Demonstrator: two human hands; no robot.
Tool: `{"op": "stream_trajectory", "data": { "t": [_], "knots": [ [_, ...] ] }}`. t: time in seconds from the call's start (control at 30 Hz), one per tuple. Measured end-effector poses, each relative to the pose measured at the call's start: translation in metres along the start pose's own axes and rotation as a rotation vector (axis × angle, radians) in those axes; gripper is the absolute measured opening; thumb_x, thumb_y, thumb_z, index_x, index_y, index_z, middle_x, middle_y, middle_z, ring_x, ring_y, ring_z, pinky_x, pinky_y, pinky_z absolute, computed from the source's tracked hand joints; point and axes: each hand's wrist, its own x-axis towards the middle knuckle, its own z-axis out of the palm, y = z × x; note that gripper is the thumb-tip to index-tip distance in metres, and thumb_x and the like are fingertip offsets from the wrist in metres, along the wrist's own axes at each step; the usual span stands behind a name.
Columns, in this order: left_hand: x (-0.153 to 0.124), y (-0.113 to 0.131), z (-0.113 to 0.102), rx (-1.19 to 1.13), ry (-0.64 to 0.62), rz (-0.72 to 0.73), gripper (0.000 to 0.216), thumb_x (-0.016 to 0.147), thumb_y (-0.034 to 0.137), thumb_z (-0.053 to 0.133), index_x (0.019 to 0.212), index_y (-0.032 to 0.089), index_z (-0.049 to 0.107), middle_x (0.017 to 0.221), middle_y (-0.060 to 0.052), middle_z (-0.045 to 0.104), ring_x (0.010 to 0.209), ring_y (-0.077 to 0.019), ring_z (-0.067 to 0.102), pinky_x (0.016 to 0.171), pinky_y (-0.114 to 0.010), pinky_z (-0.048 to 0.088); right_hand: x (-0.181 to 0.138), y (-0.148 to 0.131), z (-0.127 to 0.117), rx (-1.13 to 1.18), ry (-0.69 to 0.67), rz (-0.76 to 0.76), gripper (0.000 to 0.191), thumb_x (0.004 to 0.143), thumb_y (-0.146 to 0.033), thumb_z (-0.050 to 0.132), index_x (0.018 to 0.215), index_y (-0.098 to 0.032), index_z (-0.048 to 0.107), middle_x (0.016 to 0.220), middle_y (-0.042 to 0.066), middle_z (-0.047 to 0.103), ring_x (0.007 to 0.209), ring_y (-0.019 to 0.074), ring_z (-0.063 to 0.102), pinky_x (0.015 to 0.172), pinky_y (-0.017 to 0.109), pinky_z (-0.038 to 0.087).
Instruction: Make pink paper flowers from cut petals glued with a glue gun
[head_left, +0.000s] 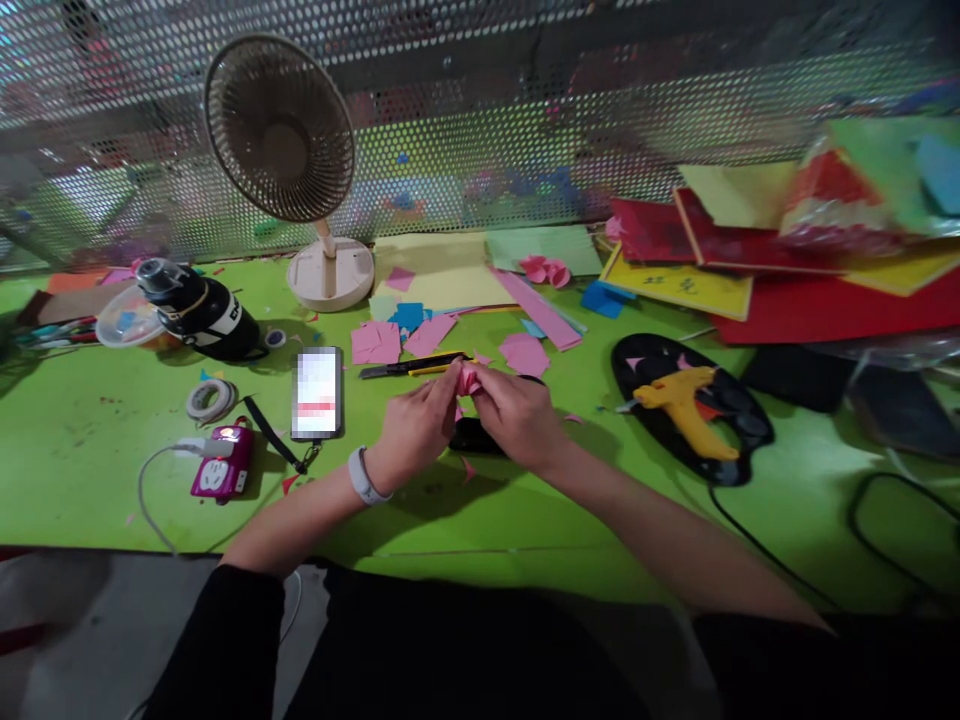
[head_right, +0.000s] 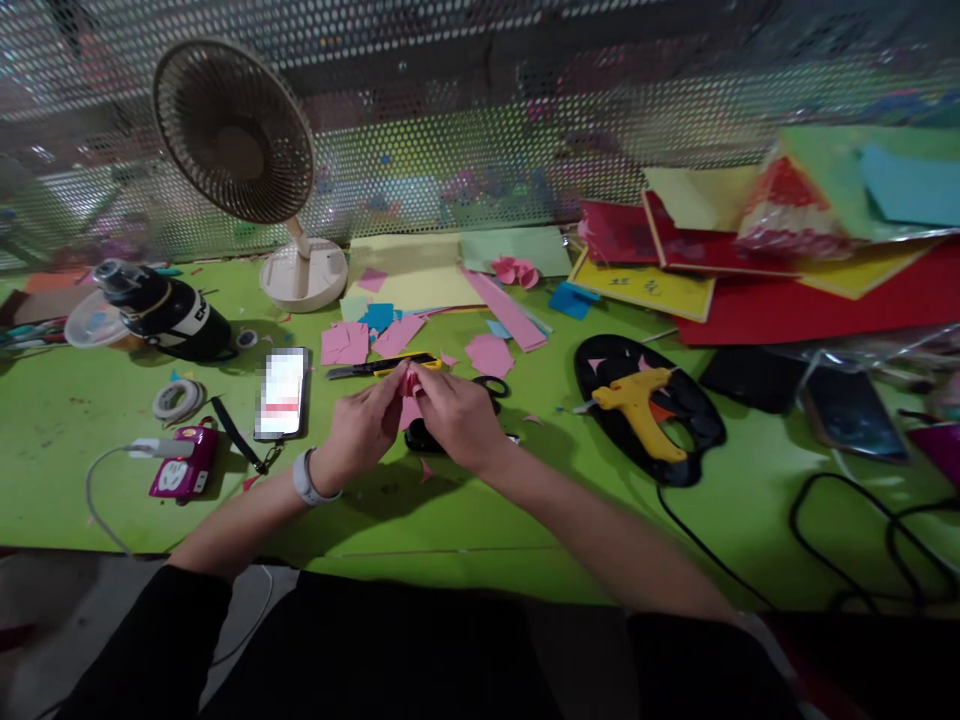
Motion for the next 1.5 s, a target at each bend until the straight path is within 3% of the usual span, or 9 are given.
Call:
{"op": "stream_trajectory", "data": {
  "t": [0.27, 0.5, 0.6, 0.7, 0.77, 1.1, 1.3, 1.4, 1.5],
  "knots": [
    [-0.002, 0.010, -0.005, -0.032, -0.007, 0.016, 0.054, 0.093, 0.010, 0.044, 0.147, 0.008, 0.036, 0.127, -0.019, 0.067, 0.109, -0.0223, 0.070, 0.099, -0.037, 0.057, -0.010, -0.020, 0.000, -0.009, -0.204, 0.106, 0.045, 0.095, -0.012, 0.040, 0.138, -0.014, 0.053, 0.099, 0.016, 0.077, 0.078, 0.0248, 0.074, 0.069, 0.035, 0.060],
    [-0.007, 0.017, -0.002, 0.033, -0.089, 0.053, 0.044, 0.092, 0.006, 0.043, 0.136, -0.003, 0.045, 0.122, -0.027, 0.067, 0.111, -0.0263, 0.069, 0.105, -0.041, 0.053, -0.018, -0.028, 0.003, -0.005, -0.266, 0.137, 0.059, 0.083, -0.007, 0.045, 0.142, -0.009, 0.046, 0.105, 0.019, 0.075, 0.085, 0.0285, 0.073, 0.072, 0.040, 0.060],
    [0.001, 0.013, -0.013, -0.056, -0.123, 0.010, 0.041, 0.093, 0.009, 0.045, 0.132, 0.001, 0.051, 0.118, -0.024, 0.070, 0.106, -0.0260, 0.071, 0.097, -0.041, 0.056, -0.007, -0.024, -0.007, 0.066, -0.292, 0.176, 0.045, 0.087, -0.013, 0.047, 0.130, -0.010, 0.058, 0.094, 0.016, 0.077, 0.074, 0.0257, 0.072, 0.066, 0.035, 0.058],
    [0.012, 0.004, -0.026, -0.164, -0.167, -0.159, 0.030, 0.095, 0.016, 0.047, 0.118, 0.010, 0.064, 0.096, -0.013, 0.076, 0.077, -0.0212, 0.074, 0.071, -0.031, 0.059, 0.008, -0.017, -0.020, 0.236, -0.313, 0.232, 0.029, 0.085, -0.017, 0.053, 0.108, -0.015, 0.070, 0.082, 0.007, 0.077, 0.064, 0.0193, 0.069, 0.062, 0.028, 0.054],
    [0.018, -0.001, -0.031, -0.258, -0.166, -0.210, 0.025, 0.095, 0.019, 0.050, 0.108, 0.015, 0.069, 0.091, -0.009, 0.077, 0.070, -0.0176, 0.072, 0.066, -0.026, 0.056, 0.015, -0.011, -0.026, 0.337, -0.301, 0.276, 0.023, 0.083, -0.019, 0.056, 0.099, -0.016, 0.073, 0.081, 0.004, 0.077, 0.065, 0.0174, 0.069, 0.062, 0.026, 0.054],
    [0.021, -0.009, -0.030, -0.338, -0.124, -0.220, 0.020, 0.093, 0.022, 0.052, 0.090, 0.017, 0.071, 0.076, -0.005, 0.073, 0.062, -0.0118, 0.064, 0.060, -0.022, 0.047, 0.015, -0.006, -0.025, 0.431, -0.225, 0.357, 0.034, 0.081, -0.025, 0.061, 0.114, -0.019, 0.069, 0.094, 0.007, 0.077, 0.080, 0.0211, 0.074, 0.076, 0.035, 0.060],
    [0.022, -0.007, -0.033, -0.316, -0.084, -0.233, 0.014, 0.088, 0.021, 0.059, 0.081, 0.017, 0.070, 0.069, -0.003, 0.071, 0.055, -0.0101, 0.059, 0.053, -0.022, 0.041, 0.015, -0.002, -0.021, 0.393, -0.155, 0.368, 0.021, 0.083, -0.023, 0.061, 0.101, -0.018, 0.073, 0.085, 0.005, 0.077, 0.073, 0.0187, 0.072, 0.071, 0.033, 0.059],
    [0.025, -0.009, -0.037, -0.359, -0.075, -0.264, 0.010, 0.087, 0.020, 0.062, 0.084, 0.016, 0.071, 0.072, -0.004, 0.073, 0.059, -0.0104, 0.062, 0.056, -0.022, 0.044, 0.016, 0.007, -0.021, 0.588, -0.214, 0.468, 0.021, 0.087, -0.027, 0.062, 0.101, -0.018, 0.073, 0.085, 0.006, 0.077, 0.072, 0.0181, 0.073, 0.068, 0.032, 0.061],
    [0.027, -0.015, -0.035, -0.603, -0.037, -0.322, 0.013, 0.088, 0.022, 0.064, 0.095, 0.014, 0.070, 0.082, -0.006, 0.075, 0.069, -0.0110, 0.068, 0.063, -0.022, 0.051, 0.018, 0.013, -0.021, 0.852, -0.233, 0.589, 0.024, 0.086, -0.031, 0.067, 0.106, -0.018, 0.071, 0.087, 0.006, 0.078, 0.072, 0.0175, 0.074, 0.066, 0.031, 0.063]
  ]
}}
